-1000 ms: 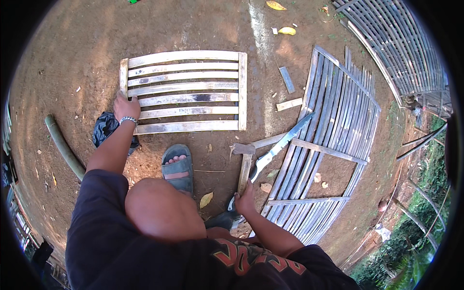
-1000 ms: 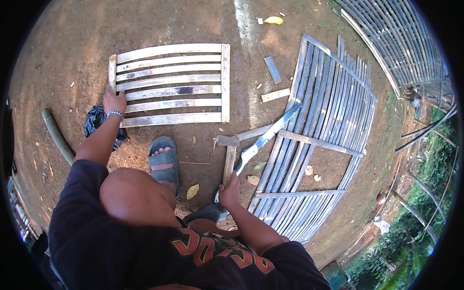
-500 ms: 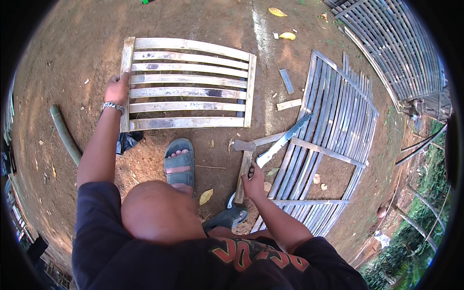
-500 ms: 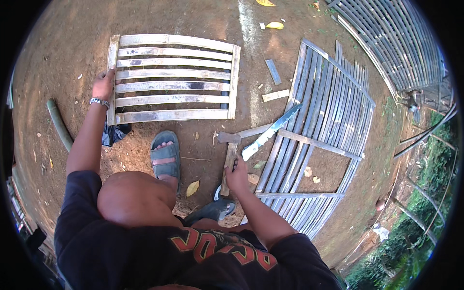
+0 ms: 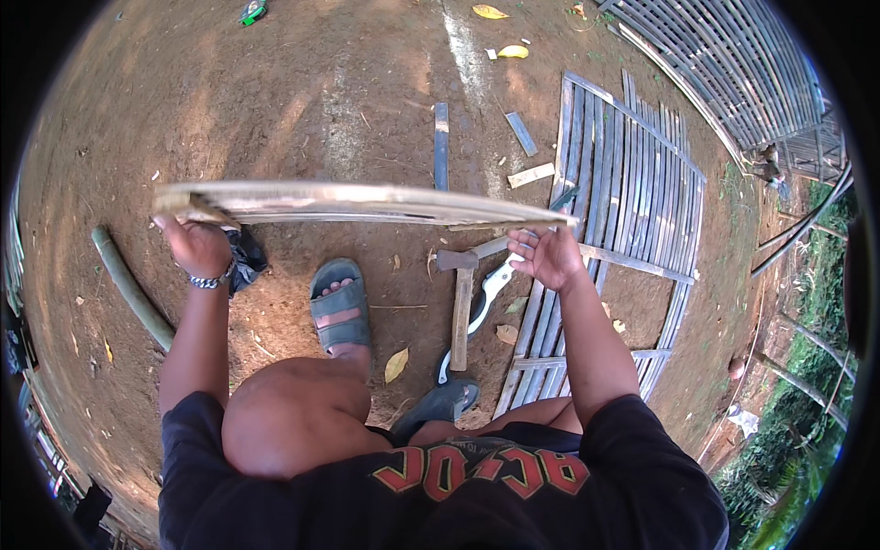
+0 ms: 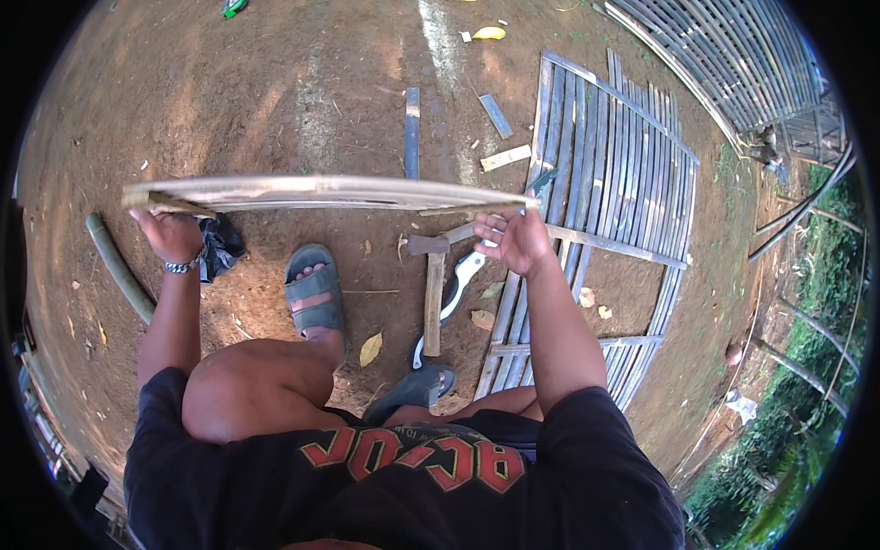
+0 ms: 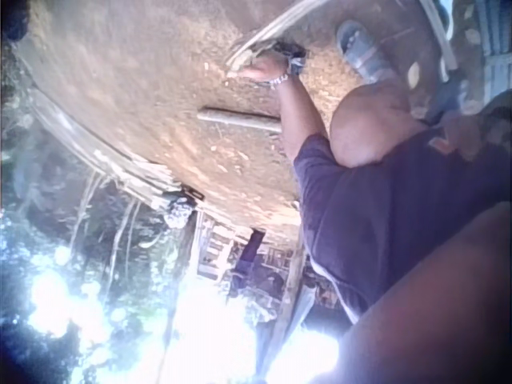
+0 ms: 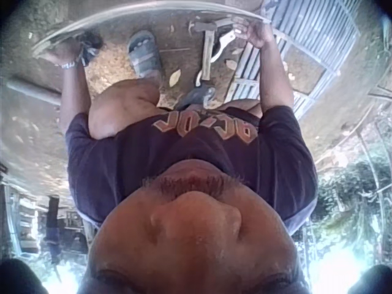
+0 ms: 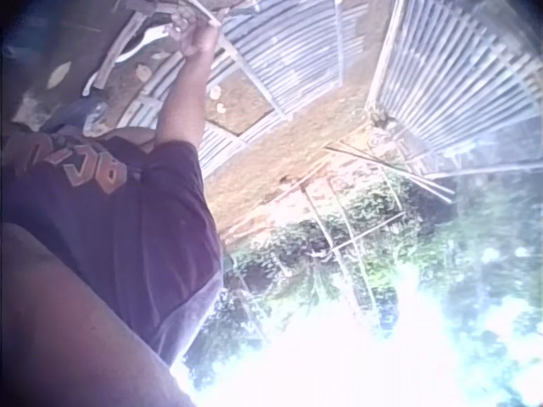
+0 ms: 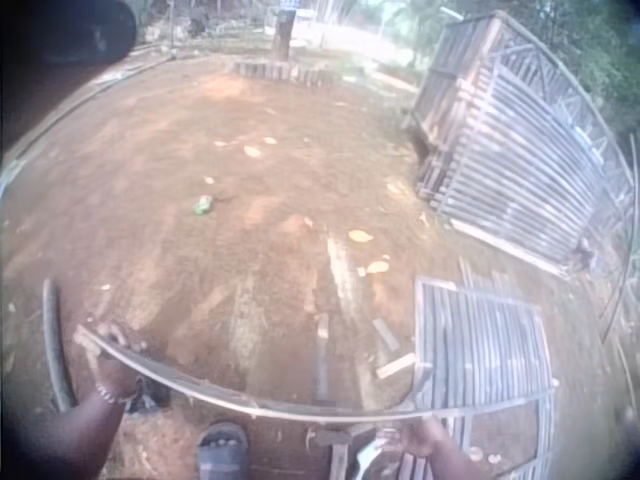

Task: The person uses a hammer to drive nails into a wooden slat frame, securing the slats to the side rails. They repeatedly hammer the nails, flip the frame to check alignment, and continue hammering until the frame is assembled. The person then places the finished frame onto a stack of similar frames.

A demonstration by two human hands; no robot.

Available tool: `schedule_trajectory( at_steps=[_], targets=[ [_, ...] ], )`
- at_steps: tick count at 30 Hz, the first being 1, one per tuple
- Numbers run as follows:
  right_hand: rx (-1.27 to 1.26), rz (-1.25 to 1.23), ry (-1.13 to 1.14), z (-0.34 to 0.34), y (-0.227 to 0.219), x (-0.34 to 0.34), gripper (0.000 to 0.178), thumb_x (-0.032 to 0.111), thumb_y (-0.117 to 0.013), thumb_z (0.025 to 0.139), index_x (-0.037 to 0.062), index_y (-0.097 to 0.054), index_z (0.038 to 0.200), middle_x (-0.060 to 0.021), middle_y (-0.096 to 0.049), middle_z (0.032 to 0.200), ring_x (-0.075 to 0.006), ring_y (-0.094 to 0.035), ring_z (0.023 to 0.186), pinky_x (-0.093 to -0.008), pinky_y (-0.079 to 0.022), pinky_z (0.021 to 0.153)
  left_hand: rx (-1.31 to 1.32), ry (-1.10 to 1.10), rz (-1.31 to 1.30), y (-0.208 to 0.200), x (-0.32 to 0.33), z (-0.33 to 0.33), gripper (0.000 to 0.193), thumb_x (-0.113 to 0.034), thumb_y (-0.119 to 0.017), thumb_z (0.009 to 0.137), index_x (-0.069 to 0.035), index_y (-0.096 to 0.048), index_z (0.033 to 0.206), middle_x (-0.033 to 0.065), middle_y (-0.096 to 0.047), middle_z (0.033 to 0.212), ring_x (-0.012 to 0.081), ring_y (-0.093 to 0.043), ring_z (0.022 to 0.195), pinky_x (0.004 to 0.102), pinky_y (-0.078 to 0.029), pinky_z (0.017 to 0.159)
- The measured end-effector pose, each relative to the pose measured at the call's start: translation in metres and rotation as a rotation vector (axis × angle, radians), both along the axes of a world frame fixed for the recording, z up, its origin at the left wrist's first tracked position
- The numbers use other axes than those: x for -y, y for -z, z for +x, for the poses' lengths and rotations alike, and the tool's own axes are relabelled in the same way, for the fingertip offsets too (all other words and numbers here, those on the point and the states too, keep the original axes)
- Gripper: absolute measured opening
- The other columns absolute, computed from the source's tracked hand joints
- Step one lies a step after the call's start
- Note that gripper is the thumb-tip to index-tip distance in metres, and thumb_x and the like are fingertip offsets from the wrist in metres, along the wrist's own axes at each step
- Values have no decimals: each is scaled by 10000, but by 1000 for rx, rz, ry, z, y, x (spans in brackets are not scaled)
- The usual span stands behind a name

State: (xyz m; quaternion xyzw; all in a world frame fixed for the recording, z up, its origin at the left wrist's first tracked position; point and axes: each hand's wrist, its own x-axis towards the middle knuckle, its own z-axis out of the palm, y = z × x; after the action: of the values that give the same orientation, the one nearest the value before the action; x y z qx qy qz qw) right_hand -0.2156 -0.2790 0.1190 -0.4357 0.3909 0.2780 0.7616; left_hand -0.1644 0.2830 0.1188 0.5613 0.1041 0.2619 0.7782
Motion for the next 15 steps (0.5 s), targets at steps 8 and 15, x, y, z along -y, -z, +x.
schedule_trajectory(
  at_steps=[8,15],
  targets=[
    [-88,-98,-397,-62,14,0,502,343,-605,1029,-51,-573,1339,-138,-721,1115,-193,-711,923,-319,-581,830,-218,210,35,-55,33,-21,780,-696,-312,1020,3,-633,1152,192,-690,1121,334,-410,1404,505,-299,1171],
    [-134,-154,-345,-92,18,-48,295,219,-665,993,92,-590,1249,17,-599,857,-101,-515,692,-304,-445,589,-780,445,-575,-51,-11,-38,639,-419,-585,1012,9,-456,1468,163,-567,1427,315,-585,1295,469,-542,1008]
  ],
)
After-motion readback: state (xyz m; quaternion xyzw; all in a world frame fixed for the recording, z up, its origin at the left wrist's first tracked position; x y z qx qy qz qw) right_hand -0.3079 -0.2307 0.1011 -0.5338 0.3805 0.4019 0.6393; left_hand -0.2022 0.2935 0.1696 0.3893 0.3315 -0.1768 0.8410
